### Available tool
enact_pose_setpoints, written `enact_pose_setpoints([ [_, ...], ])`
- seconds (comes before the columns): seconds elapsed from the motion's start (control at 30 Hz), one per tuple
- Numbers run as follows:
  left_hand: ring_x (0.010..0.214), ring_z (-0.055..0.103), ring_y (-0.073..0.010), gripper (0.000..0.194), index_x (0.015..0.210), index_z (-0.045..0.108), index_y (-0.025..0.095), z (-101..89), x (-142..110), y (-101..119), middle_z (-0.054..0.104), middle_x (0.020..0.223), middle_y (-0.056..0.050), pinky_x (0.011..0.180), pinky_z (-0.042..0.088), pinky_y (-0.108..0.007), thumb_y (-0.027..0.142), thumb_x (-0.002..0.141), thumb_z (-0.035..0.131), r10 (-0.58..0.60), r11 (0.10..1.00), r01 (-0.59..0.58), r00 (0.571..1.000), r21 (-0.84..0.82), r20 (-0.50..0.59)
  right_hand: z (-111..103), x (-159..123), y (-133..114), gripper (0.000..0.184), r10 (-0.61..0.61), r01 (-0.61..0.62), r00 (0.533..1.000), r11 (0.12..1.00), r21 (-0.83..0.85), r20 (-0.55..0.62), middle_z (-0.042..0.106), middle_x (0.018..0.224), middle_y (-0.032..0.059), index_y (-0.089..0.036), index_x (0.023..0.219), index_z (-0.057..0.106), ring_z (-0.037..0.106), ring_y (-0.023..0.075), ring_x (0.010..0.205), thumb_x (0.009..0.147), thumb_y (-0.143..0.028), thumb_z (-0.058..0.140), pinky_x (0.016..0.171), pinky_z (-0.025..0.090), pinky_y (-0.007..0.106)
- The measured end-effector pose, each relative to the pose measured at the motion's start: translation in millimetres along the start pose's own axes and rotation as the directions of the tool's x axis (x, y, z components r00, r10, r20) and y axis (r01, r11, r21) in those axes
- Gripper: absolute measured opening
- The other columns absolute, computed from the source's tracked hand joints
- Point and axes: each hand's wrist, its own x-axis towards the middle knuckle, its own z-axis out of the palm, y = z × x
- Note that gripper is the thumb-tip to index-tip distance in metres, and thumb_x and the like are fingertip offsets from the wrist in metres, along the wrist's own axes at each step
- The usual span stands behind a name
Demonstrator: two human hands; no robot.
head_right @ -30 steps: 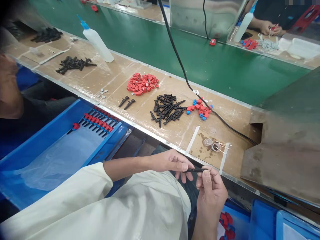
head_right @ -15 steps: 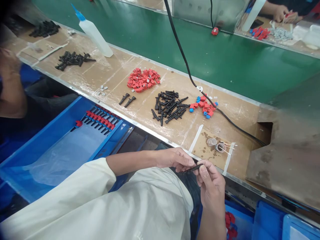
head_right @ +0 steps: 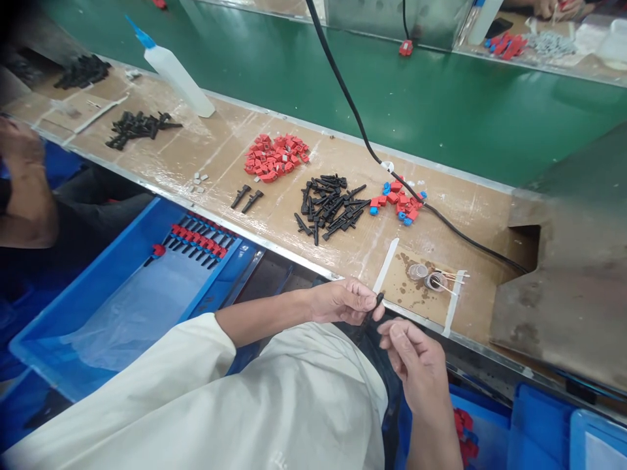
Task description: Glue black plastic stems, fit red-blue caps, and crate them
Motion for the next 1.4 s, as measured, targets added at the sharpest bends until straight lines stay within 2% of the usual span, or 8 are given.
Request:
enact_pose_setpoints([
  [0.1,0.051,0.032,-0.0036,0.053,0.071,0.066,0.010,-1.8,1,-1,0.043,0.062,0.004,0.044,0.015,-0.019,0.055,0.058,0.089,0.004,1.000,-0.004,1.000,-0.009,0.006,0,-2,3,0.045,0.062,-0.054,0.993,0.996,-0.074,0.097,0.061,0.064,0.0044,-0.015,0.078,0.073,0.038,0.0068,0.044,0.077,-0.060,0.074,0.037,0.024,0.020],
  [0.23,0.053,0.034,-0.0034,0.054,0.070,0.065,0.009,-1.7,0,0,0.051,0.071,0.000,0.045,0.017,-0.020,0.055,0.056,0.090,0.017,1.000,-0.017,1.000,-0.010,-0.006,5,-3,3,0.043,0.006,0.006,0.991,0.996,-0.085,0.133,0.062,0.066,0.0048,-0.016,0.071,0.071,0.040,0.0075,0.045,0.079,-0.058,0.072,0.038,0.029,0.021],
  [0.47,0.054,0.037,-0.0052,0.055,0.076,0.069,0.010,-4.1,-3,-1,0.052,0.064,0.001,0.049,0.020,-0.021,0.060,0.061,0.086,0.047,0.997,-0.045,0.998,0.067,-0.034,8,-5,6,0.034,-0.061,0.074,0.991,0.992,-0.102,0.123,0.056,0.067,0.0019,-0.017,0.089,0.075,0.039,0.0091,0.050,0.078,-0.050,0.075,0.042,0.030,0.023],
  [0.67,0.054,0.042,-0.0058,0.059,0.075,0.070,0.011,-2.2,-2,0,0.059,0.065,-0.001,0.049,0.020,-0.023,0.066,0.058,0.084,0.124,0.982,-0.110,0.988,0.151,-0.087,22,-3,5,0.031,-0.026,0.026,0.999,0.999,-0.026,0.023,0.048,0.069,-0.0006,-0.018,0.080,0.069,0.032,0.0079,0.056,0.077,-0.047,0.078,0.045,0.023,0.022],
  [0.87,0.053,0.042,-0.0053,0.058,0.071,0.070,0.011,-1.3,-1,0,0.059,0.067,0.000,0.047,0.016,-0.024,0.066,0.059,0.084,0.150,0.975,-0.131,0.984,0.179,-0.096,30,4,7,0.037,0.026,-0.027,0.999,0.997,0.072,0.019,0.044,0.061,-0.0035,-0.017,0.070,0.061,0.026,0.0053,0.051,0.070,-0.047,0.082,0.042,0.018,0.020],
  [1.13,0.047,0.031,-0.0034,0.057,0.070,0.069,0.011,-2.6,-1,-5,0.050,0.054,0.004,0.046,0.009,-0.024,0.063,0.055,0.086,0.081,0.995,-0.075,0.993,0.070,-0.090,20,11,20,0.033,0.086,-0.092,0.995,0.986,0.139,0.051,0.048,0.050,-0.0044,-0.017,0.067,0.066,0.032,0.0043,0.040,0.062,-0.041,0.087,0.033,0.016,0.016],
  [1.27,0.047,0.032,-0.0033,0.058,0.068,0.068,0.010,-1.2,-2,-5,0.049,0.053,0.004,0.046,0.011,-0.022,0.061,0.051,0.089,0.044,0.999,-0.040,0.991,0.034,-0.125,13,15,24,0.036,0.138,-0.154,0.983,0.979,0.135,0.122,0.055,0.052,-0.0008,-0.016,0.068,0.069,0.034,0.0042,0.037,0.060,-0.045,0.088,0.028,0.015,0.015],
  [1.4,0.049,0.035,-0.0039,0.056,0.067,0.069,0.010,-0.8,-2,-5,0.049,0.052,0.003,0.045,0.015,-0.020,0.059,0.049,0.090,0.010,1.000,-0.012,0.988,-0.016,-0.151,10,15,28,0.038,0.123,-0.138,0.985,0.984,0.112,0.124,0.061,0.058,0.0022,-0.015,0.075,0.072,0.040,0.0060,0.039,0.063,-0.048,0.087,0.027,0.020,0.016],
])
